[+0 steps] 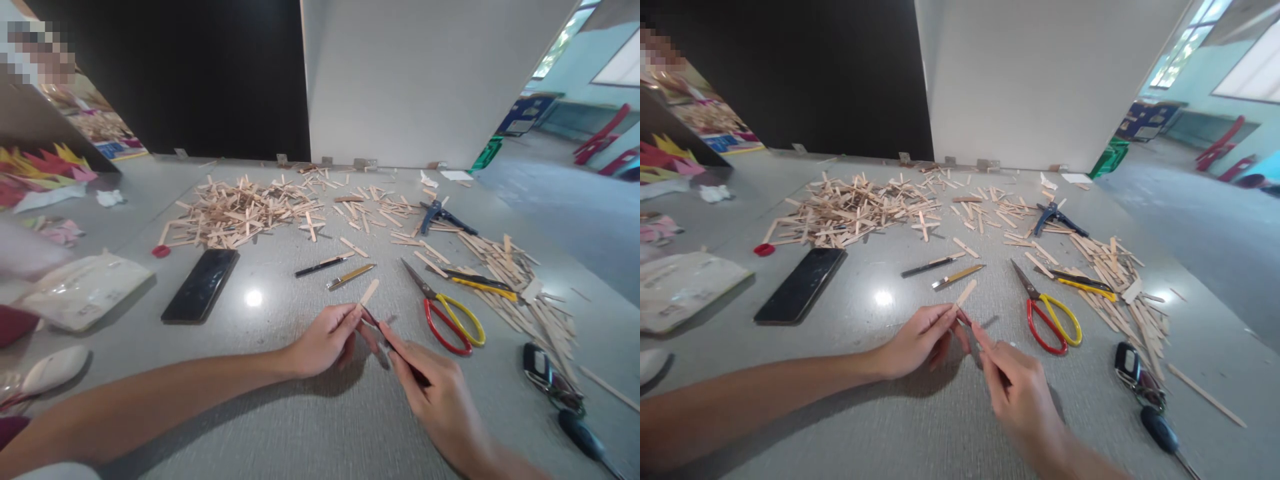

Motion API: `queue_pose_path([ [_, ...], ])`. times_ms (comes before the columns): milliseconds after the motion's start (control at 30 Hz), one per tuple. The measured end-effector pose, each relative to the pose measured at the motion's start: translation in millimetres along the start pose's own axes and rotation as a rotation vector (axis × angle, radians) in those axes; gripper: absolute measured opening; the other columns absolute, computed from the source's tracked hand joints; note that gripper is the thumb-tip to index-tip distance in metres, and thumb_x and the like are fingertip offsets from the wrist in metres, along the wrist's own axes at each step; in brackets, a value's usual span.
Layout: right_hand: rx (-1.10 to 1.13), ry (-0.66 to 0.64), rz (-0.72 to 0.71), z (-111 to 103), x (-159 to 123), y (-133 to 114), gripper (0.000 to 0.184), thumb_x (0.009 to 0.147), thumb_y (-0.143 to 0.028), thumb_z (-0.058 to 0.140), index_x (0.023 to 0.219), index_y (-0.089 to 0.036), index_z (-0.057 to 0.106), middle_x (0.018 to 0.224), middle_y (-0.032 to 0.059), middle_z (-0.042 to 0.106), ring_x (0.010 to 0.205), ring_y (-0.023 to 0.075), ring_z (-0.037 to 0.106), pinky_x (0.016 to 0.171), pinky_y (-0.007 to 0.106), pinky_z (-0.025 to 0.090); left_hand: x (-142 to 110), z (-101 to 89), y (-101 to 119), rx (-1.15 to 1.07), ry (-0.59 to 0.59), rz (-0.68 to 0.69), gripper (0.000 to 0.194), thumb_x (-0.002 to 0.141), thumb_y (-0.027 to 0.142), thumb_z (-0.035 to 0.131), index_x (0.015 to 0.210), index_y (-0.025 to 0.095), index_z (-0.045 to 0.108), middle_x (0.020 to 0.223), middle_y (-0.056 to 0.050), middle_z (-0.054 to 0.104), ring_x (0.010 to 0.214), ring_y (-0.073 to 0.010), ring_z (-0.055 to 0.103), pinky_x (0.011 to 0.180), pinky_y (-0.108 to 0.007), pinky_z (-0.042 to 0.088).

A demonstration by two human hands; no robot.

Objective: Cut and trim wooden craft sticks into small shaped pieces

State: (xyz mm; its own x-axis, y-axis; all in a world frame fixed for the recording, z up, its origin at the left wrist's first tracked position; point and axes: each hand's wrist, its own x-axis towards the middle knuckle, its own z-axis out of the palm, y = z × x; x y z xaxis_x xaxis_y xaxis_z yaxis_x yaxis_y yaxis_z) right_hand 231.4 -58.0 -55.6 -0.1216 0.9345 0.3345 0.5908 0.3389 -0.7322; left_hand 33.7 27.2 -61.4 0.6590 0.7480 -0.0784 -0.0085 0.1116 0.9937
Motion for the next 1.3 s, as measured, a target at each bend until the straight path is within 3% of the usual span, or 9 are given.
queue_pose_path([
  [100,0.012,0.138,0.043,-3.8,3.3,1.4,0.035,0.101,-0.027,0.059,0.128,-0.017,0.08,0.09,0.0093,0.083,0.074,0.02,0.077,0.067,0.026,0.063,-0.9,-0.3,-1.5,0.122,0.031,0.028,0.058,0.11,0.065,0.039,0.109,0.015,0.069,0.072,-0.003,0.072,0.043,-0.0095,0.047,0.043,-0.02,0.037],
  [167,0.074,0.234,0.156,-7.9,6.7,1.8,0.034,0.098,-0.034,0.064,0.123,-0.015,0.079,0.087,0.0096,0.081,0.071,0.0211,0.076,0.061,0.026,0.061,-2.5,0.3,-4.5,0.303,0.059,0.104,0.054,0.113,0.056,0.036,0.11,0.015,0.071,0.066,-0.001,0.067,0.049,-0.0119,0.053,0.051,-0.021,0.043],
  [267,0.256,0.194,0.329,-13.9,11.6,0.6,0.036,0.096,-0.044,0.067,0.111,-0.014,0.078,0.055,-0.0035,0.059,0.042,0.013,0.049,0.039,0.021,0.041,-6.7,1.9,-12.0,0.618,0.086,0.307,0.048,0.116,0.041,0.033,0.118,0.015,0.073,0.082,-0.006,0.075,0.069,-0.0164,0.069,0.067,-0.025,0.053],
  [333,0.341,0.128,0.383,-15.7,13.5,-0.9,0.037,0.095,-0.05,0.069,0.1,-0.014,0.078,0.046,-0.0085,0.045,0.037,0.0105,0.036,0.035,0.021,0.029,-10.1,2.6,-17.7,0.794,0.08,0.435,0.047,0.117,0.035,0.03,0.127,0.015,0.071,0.095,-0.01,0.079,0.078,-0.018,0.074,0.069,-0.026,0.054],
  [500,0.28,0.162,0.364,-12.0,13.7,-4.1,0.036,0.09,-0.047,0.073,0.067,-0.02,0.073,0.057,0.0032,0.066,0.046,0.0149,0.054,0.04,0.024,0.041,-16.7,3.9,-25.7,1.056,0.103,0.611,0.043,0.117,0.025,0.027,0.136,0.014,0.065,0.088,-0.008,0.075,0.07,-0.0173,0.072,0.06,-0.024,0.052],
  [633,0.175,0.216,0.283,-10.0,12.4,-5.6,0.031,0.091,-0.038,0.071,0.066,-0.021,0.075,0.056,0.0016,0.064,0.049,0.0162,0.059,0.043,0.023,0.044,-15.0,5.9,-18.9,0.899,0.144,0.588,0.039,0.117,0.028,0.035,0.129,0.014,0.069,0.087,-0.007,0.075,0.068,-0.0161,0.069,0.06,-0.024,0.051],
  [933,0.139,0.303,0.21,-12.0,13.1,-2.9,0.016,0.087,-0.031,0.074,0.083,-0.022,0.087,0.063,0.0014,0.079,0.046,0.0151,0.067,0.043,0.019,0.052,-4.9,3.8,1.1,0.292,0.012,0.16,0.027,0.101,0.037,0.06,0.096,0.014,0.074,0.073,-0.001,0.067,0.06,-0.0109,0.053,0.057,-0.02,0.041],
  [1167,0.168,0.265,0.239,-11.4,12.9,-2.9,0.017,0.087,-0.032,0.073,0.084,-0.023,0.088,0.069,0.0038,0.083,0.048,0.0167,0.071,0.042,0.019,0.052,-3.4,-1.9,3.8,0.061,-0.115,-0.027,0.031,0.099,0.043,0.066,0.108,0.014,0.07,0.08,0.0,0.067,0.052,-0.0067,0.048,0.051,-0.019,0.039],
  [1300,0.2,0.243,0.289,-9.5,13.7,-2.1,0.019,0.086,-0.034,0.073,0.082,-0.023,0.087,0.065,0.0036,0.081,0.049,0.017,0.07,0.045,0.02,0.053,-0.6,-4.6,4.9,-0.059,-0.209,-0.095,0.032,0.095,0.046,0.074,0.102,0.016,0.066,0.083,0.0,0.07,0.053,-0.0065,0.05,0.05,-0.019,0.041],
])
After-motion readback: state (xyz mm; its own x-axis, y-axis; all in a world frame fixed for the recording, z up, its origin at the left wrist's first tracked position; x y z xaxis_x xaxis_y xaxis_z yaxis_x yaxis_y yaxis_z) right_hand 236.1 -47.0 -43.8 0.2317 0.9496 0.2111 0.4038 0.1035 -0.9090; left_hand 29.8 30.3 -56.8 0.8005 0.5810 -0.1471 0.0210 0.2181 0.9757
